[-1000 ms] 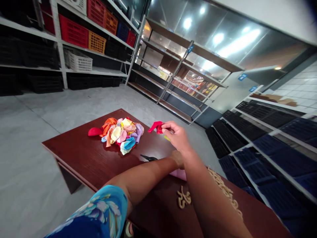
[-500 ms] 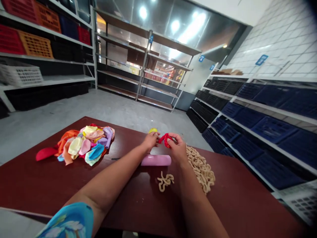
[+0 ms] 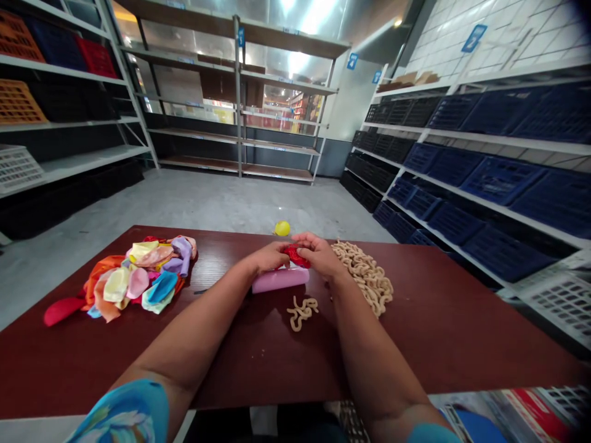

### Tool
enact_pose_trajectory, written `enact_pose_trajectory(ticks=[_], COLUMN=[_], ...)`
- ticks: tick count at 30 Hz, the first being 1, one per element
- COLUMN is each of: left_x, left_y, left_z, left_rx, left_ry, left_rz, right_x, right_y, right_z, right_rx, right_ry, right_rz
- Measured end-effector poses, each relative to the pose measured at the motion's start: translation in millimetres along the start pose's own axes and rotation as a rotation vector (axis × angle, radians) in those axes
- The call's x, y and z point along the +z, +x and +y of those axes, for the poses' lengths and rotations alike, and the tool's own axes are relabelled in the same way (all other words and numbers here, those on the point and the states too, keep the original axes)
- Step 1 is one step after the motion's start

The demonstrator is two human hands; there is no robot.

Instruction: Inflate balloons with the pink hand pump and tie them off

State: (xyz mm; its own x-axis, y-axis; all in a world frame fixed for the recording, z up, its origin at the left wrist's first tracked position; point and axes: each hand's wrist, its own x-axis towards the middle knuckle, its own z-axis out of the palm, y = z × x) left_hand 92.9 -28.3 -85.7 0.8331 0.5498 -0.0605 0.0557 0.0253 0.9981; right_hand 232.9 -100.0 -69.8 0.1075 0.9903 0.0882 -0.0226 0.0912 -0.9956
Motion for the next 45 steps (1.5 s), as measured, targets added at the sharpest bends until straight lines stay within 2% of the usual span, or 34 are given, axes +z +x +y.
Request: enact_pose_trajectory(ticks=[2,4,6,8,10,13,15,17,18,20,23,25,27,29,32,34,37,38,40,42,45], left_x=[1.3,0.6,-2.7,-8.2,-14.6,-21.0,-20.8,-17.0,-14.4,-9.1,-5.4,-7.2,-12.3,-20.5,-39.6,-56.8,-84.6,-93.0,-106.2,-114.0,-116.6], left_y=[1,2,4,7,9,12,13,13,13,14,14,14,14,12,5,-2,-17,-22,-30,-35,-36], left_z=[1,2,4,6,6,3,2,1,1,1,2,3,4,6,15,24,38,41,46,47,46], left_rx=[-0.068,-0.144,-0.224,-0.256,-0.192,-0.018,0.029,0.021,0.019,0.037,0.079,0.073,0.055,0.063,0.188,0.321,0.509,0.549,0.585,0.588,0.584], left_ry=[0.010,-0.101,-0.333,-0.601,-0.812,-0.949,-0.945,-0.881,-0.834,-0.725,-0.617,-0.635,-0.713,-0.827,-0.982,-1.035,-1.058,-1.063,-1.078,-1.093,-1.077], left_rz=[0.036,0.086,0.150,0.218,0.290,0.399,0.468,0.528,0.549,0.583,0.628,0.657,0.645,0.585,0.555,0.628,0.793,0.856,0.976,1.063,1.104], right_x=[-1,-1,-1,-1,-2,-3,-3,-1,1,5,8,8,9,11,12,8,-1,-4,-6,-5,0], right_y=[4,8,12,14,13,8,5,2,1,0,0,0,0,-1,-1,0,6,8,12,14,13], right_z=[4,9,13,17,19,20,21,21,21,21,22,23,24,25,25,25,29,30,33,35,35], right_rx=[-0.014,-0.072,-0.120,-0.130,-0.145,-0.199,-0.209,-0.202,-0.189,-0.144,-0.106,-0.126,-0.143,-0.142,-0.126,-0.118,-0.140,-0.160,-0.197,-0.267,-0.395], right_ry=[0.056,0.128,0.119,-0.041,-0.286,-0.628,-0.813,-0.970,-1.027,-1.086,-1.100,-1.136,-1.204,-1.287,-1.381,-1.410,-1.384,-1.350,-1.285,-1.226,-1.168], right_rz=[0.060,0.201,0.324,0.338,0.248,0.019,-0.200,-0.386,-0.442,-0.474,-0.454,-0.433,-0.427,-0.422,-0.375,-0.270,-0.010,0.077,0.170,0.154,0.039])
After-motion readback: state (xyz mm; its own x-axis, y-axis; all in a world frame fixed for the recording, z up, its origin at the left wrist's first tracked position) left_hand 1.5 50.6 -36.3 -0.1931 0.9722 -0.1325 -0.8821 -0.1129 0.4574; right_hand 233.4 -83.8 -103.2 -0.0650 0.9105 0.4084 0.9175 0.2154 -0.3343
